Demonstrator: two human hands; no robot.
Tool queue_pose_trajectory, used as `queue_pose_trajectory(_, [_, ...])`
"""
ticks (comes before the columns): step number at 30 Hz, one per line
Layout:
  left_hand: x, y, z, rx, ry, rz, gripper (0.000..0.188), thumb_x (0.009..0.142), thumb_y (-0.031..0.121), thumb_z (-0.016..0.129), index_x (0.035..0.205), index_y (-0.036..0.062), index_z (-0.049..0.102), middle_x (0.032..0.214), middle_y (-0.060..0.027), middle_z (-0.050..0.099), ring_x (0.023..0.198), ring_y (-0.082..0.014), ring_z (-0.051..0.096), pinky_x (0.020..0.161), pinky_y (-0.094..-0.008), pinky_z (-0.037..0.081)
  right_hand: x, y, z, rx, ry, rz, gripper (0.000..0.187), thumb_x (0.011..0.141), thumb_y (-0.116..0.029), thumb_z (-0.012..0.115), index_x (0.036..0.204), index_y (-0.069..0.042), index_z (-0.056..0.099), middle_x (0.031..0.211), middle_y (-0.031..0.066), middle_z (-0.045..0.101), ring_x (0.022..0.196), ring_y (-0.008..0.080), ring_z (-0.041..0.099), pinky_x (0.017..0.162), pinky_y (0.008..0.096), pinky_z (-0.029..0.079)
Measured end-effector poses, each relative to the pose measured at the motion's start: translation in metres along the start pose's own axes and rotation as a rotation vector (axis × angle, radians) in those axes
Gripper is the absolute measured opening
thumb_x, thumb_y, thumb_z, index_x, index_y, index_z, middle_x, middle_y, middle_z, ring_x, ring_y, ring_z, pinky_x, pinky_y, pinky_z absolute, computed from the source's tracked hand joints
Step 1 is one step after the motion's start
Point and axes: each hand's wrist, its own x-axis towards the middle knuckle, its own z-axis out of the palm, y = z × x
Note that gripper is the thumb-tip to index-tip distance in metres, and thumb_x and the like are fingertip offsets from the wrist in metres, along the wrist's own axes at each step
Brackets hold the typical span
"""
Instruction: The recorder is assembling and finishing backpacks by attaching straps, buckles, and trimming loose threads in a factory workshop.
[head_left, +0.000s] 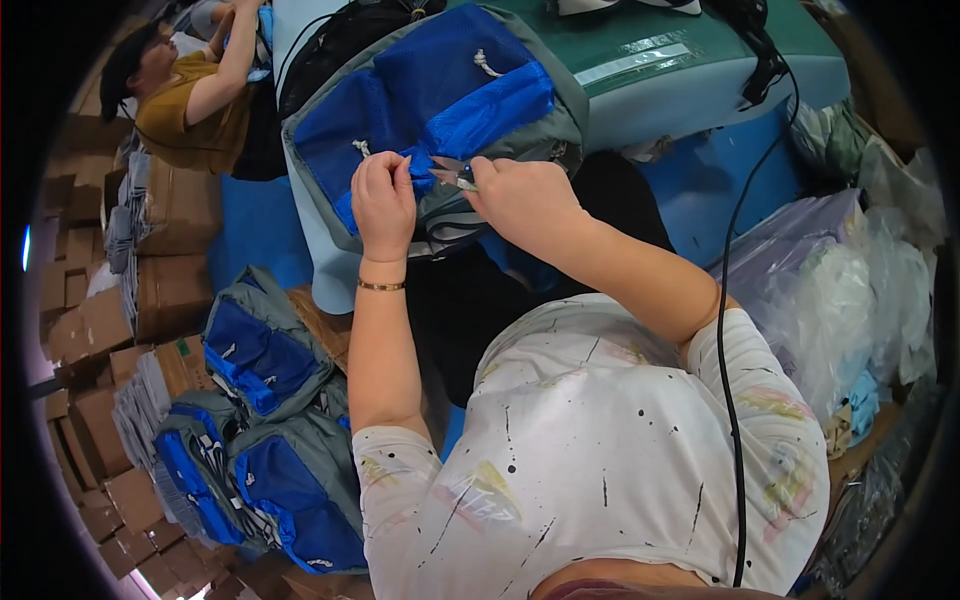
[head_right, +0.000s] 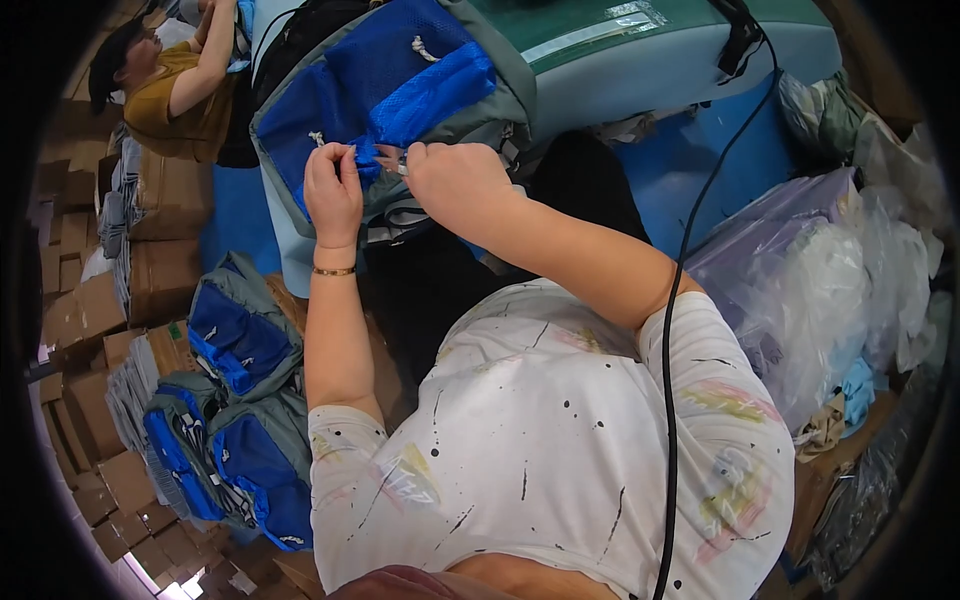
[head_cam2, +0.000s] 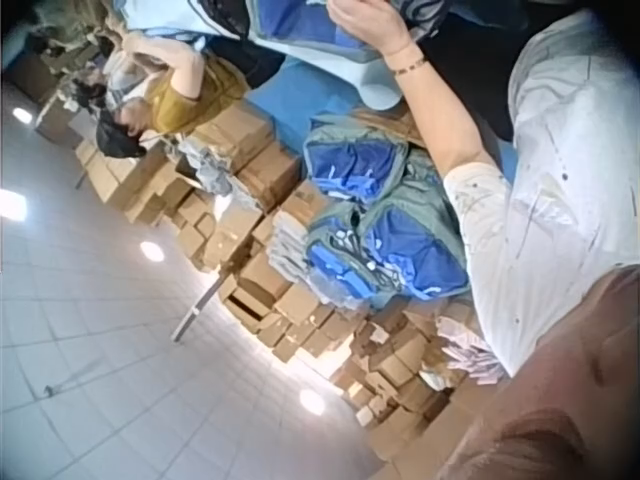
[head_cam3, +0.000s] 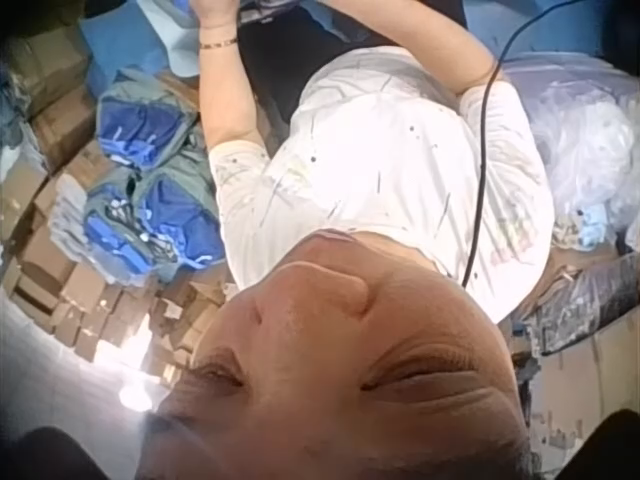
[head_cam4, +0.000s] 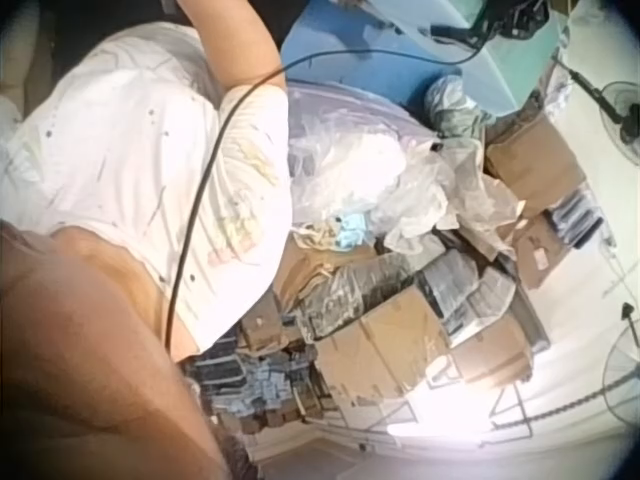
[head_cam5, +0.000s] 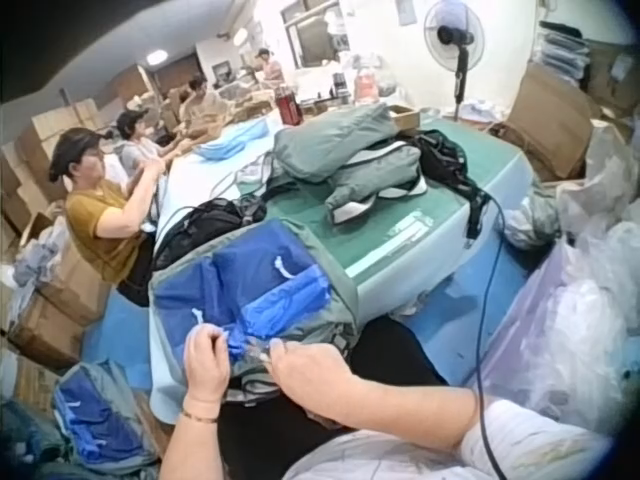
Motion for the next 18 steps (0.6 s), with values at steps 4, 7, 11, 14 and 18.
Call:
queue_pose_trajectory(4, [0.0025, 0.0011, 0.0015, 0.013, 0.020, 0.063, 0.010, 0.088, 0.008, 0.060, 0.090, 0.0020, 0.053, 0.083, -0.0118, 0.056, 0.077, -0.0303, 0.055, 0.070, -0.0376, 0.046, 0.0033, 0.0013, 0.0066, -0.001, -0.005, 0.033, 0.026, 0.082, -0.030, 0.066, 0.081, -0.007, 0.055, 0.068, 0.0069, 0.063, 0.058, 0.0240, 0.065, 0.049, 0.0338, 0.051])
queue_pose_trajectory(7, [0.0029, 0.0009, 0.0018, 0.022, 0.052, 0.115, 0.010, 0.087, 0.007, 0.061, 0.089, 0.0026, 0.053, 0.083, -0.0114, 0.056, 0.078, -0.0307, 0.055, 0.071, -0.0382, 0.046, 0.0062, -0.0018, 0.0065, -0.040, -0.017, 0.027, 0.026, 0.083, -0.031, 0.065, 0.080, -0.006, 0.055, 0.067, 0.0072, 0.063, 0.058, 0.0243, 0.065, 0.049, 0.0338, 0.051])
queue_pose_trajectory(11, [0.0015, 0.0004, 0.0026, 0.030, 0.049, 0.117, 0.011, 0.086, 0.007, 0.062, 0.088, 0.0034, 0.053, 0.083, -0.0108, 0.056, 0.078, -0.0309, 0.056, 0.073, -0.0387, 0.045, 0.0100, -0.0048, -0.0013, -0.090, -0.091, 0.006, 0.010, 0.080, -0.014, 0.057, 0.080, -0.004, 0.059, 0.069, 0.0102, 0.066, 0.061, 0.0217, 0.067, 0.052, 0.0310, 0.053])
queue_pose_trajectory(14, [0.0006, -0.0012, 0.0055, 0.036, 0.065, 0.141, 0.011, 0.086, 0.007, 0.063, 0.088, 0.0038, 0.053, 0.083, -0.0108, 0.057, 0.079, -0.0312, 0.056, 0.073, -0.0386, 0.045, 0.0103, -0.0049, -0.0022, -0.108, -0.085, 0.019, 0.010, 0.080, -0.014, 0.057, 0.078, -0.005, 0.059, 0.068, 0.0094, 0.066, 0.061, 0.0209, 0.067, 0.051, 0.0311, 0.053])
queue_pose_trajectory(18, [0.0001, -0.0008, 0.0052, 0.071, 0.093, 0.182, 0.009, 0.087, 0.008, 0.062, 0.089, 0.0034, 0.054, 0.085, -0.0102, 0.058, 0.079, -0.0277, 0.057, 0.074, -0.0359, 0.046, 0.0096, -0.0027, 0.0010, -0.122, -0.082, 0.007, 0.024, 0.087, -0.029, 0.060, 0.080, -0.006, 0.056, 0.067, 0.0081, 0.063, 0.058, 0.0257, 0.066, 0.051, 0.0342, 0.052])
